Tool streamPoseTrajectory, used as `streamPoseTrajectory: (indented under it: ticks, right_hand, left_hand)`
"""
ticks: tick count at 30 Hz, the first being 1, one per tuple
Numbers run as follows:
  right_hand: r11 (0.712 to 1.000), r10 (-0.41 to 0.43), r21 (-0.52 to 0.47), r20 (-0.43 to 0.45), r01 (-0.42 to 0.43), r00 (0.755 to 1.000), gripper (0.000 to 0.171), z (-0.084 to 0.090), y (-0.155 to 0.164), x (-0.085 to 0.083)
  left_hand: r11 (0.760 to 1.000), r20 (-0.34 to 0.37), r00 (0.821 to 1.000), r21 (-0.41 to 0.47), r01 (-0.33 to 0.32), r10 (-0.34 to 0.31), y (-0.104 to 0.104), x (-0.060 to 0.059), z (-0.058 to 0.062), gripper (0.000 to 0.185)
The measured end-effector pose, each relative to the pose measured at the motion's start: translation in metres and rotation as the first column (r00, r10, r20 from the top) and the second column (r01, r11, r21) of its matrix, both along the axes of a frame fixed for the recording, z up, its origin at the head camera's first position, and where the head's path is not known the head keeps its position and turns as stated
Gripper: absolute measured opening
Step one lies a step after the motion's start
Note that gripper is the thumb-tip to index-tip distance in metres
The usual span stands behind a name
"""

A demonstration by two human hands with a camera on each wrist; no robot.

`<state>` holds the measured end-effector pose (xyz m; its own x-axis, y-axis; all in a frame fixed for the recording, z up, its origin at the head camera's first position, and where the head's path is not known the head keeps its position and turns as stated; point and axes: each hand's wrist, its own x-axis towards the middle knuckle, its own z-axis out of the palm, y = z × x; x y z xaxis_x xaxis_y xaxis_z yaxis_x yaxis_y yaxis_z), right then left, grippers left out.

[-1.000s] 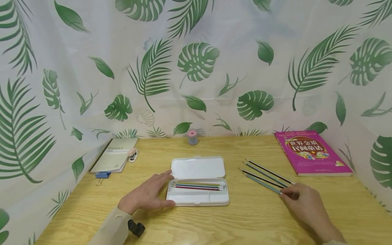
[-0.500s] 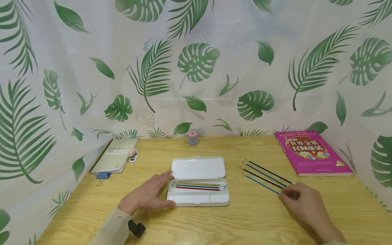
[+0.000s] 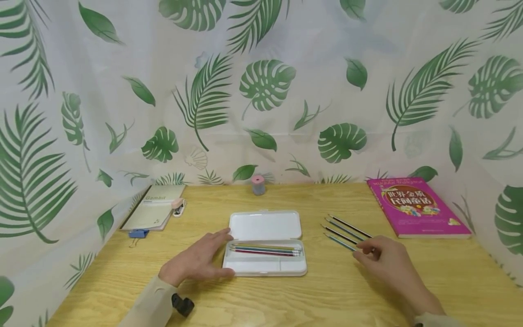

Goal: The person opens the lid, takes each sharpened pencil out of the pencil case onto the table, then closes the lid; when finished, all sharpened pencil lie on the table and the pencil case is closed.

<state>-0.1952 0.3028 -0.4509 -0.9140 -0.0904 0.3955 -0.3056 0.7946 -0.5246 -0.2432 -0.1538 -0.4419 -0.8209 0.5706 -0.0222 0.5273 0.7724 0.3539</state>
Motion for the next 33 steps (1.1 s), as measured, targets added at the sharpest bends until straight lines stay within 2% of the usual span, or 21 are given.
streamPoseTrajectory:
  ticks: [5, 10, 14, 22, 25, 27, 31, 33]
  right_hand:
    - [0.991, 0.132, -0.026, 0.004, -0.132, 0.991, 0.015, 0.004, -0.025, -0.011]
    - [0.975, 0.216, -0.062, 0.058, -0.213, 0.975, 0.018, 0.006, -0.051, -0.021]
    - [0.96, 0.275, -0.077, 0.069, -0.27, 0.959, 0.018, 0.007, -0.07, -0.029]
    - [0.917, 0.396, -0.095, 0.09, -0.388, 0.914, 0.022, 0.008, -0.099, -0.035]
    - [0.9, 0.435, -0.066, 0.112, -0.43, 0.893, 0.022, 0.008, -0.106, -0.037]
    - [0.895, 0.443, -0.007, 0.123, -0.446, 0.888, 0.022, 0.008, -0.11, -0.038]
    - [0.89, 0.419, 0.138, 0.131, -0.435, 0.898, 0.022, 0.007, -0.115, -0.039]
    - [0.889, 0.403, 0.18, 0.125, -0.42, 0.907, 0.023, 0.006, -0.117, -0.039]
  left_hand:
    - [1.0, 0.005, 1.0, -0.003, 0.003, -0.003, -0.001, 0.001, 0.001, 0.086]
    - [1.0, 0.009, 1.0, -0.004, -0.002, 0.002, -0.001, 0.001, 0.0, 0.085]
    - [1.0, 0.005, 1.0, -0.016, -0.004, 0.004, -0.001, 0.001, 0.001, 0.085]
    - [1.0, -0.006, 1.0, -0.03, -0.006, 0.006, 0.001, 0.001, 0.003, 0.084]
    - [1.0, 0.0, 1.0, -0.028, -0.008, 0.008, 0.001, 0.001, 0.002, 0.084]
    - [1.0, 0.001, 1.0, -0.029, -0.008, 0.008, 0.001, 0.0, 0.002, 0.085]
    - [0.999, -0.003, 1.0, -0.032, -0.007, 0.007, 0.0, 0.0, 0.001, 0.086]
    - [0.999, -0.003, 1.0, -0.032, -0.008, 0.008, -0.001, 0.0, 0.001, 0.086]
